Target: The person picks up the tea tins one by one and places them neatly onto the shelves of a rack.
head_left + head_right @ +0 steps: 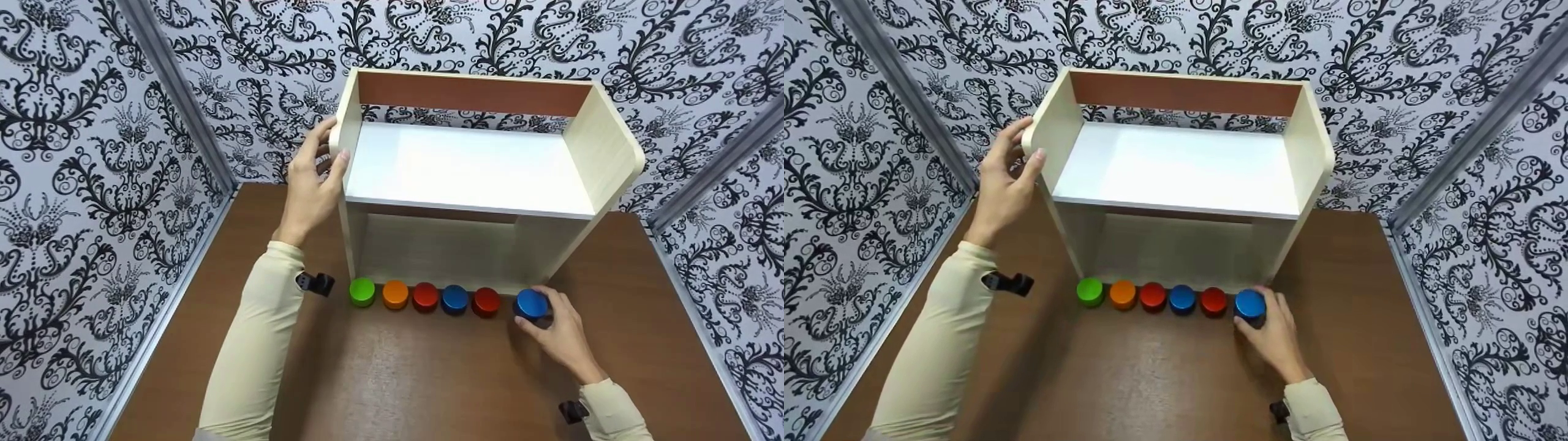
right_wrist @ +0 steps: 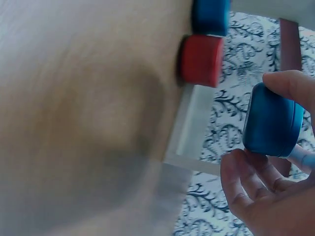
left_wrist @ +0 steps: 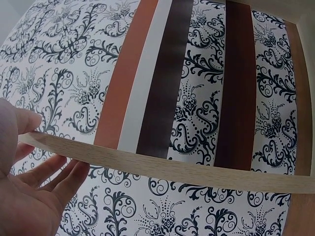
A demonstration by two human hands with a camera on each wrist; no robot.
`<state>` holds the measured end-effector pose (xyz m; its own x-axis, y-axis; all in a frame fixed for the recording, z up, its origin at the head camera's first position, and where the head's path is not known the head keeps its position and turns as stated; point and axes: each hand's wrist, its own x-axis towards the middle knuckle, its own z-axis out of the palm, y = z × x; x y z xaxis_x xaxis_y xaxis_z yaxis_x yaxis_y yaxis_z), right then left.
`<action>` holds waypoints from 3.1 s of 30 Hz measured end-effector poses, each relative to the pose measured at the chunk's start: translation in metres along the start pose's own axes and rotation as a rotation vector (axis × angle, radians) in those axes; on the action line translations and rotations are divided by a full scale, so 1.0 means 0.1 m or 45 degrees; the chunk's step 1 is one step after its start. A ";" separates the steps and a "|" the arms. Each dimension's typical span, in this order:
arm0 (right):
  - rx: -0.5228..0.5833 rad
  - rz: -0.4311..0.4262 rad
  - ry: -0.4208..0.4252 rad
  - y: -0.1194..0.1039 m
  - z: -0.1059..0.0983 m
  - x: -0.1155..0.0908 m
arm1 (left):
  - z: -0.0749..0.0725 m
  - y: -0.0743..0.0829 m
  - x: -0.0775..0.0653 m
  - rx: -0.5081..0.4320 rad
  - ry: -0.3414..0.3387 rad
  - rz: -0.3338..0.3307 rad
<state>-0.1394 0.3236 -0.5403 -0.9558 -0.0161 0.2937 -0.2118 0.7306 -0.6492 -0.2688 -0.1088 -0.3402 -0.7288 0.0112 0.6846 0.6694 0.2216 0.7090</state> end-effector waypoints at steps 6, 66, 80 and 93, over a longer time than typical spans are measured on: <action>0.065 -0.037 -0.005 -0.20 -0.11 0.03 | -0.01 -0.01 0.00 0.018 0.005 0.015; 0.350 -0.405 -0.276 -2.34 -0.65 1.00 | 0.01 0.00 0.00 0.007 0.009 -0.019; 0.355 -0.306 -0.342 -2.60 -0.68 1.43 | -0.01 -0.01 0.00 0.011 -0.001 -0.010; 0.349 -0.271 -0.393 -2.83 -0.61 1.75 | 0.00 0.00 0.00 -0.010 -0.001 -0.021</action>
<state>-0.2343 0.1562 -0.2623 -0.8925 -0.3786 0.2450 -0.4162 0.4823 -0.7708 -0.2687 -0.1092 -0.3406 -0.7401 0.0080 0.6725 0.6582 0.2138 0.7218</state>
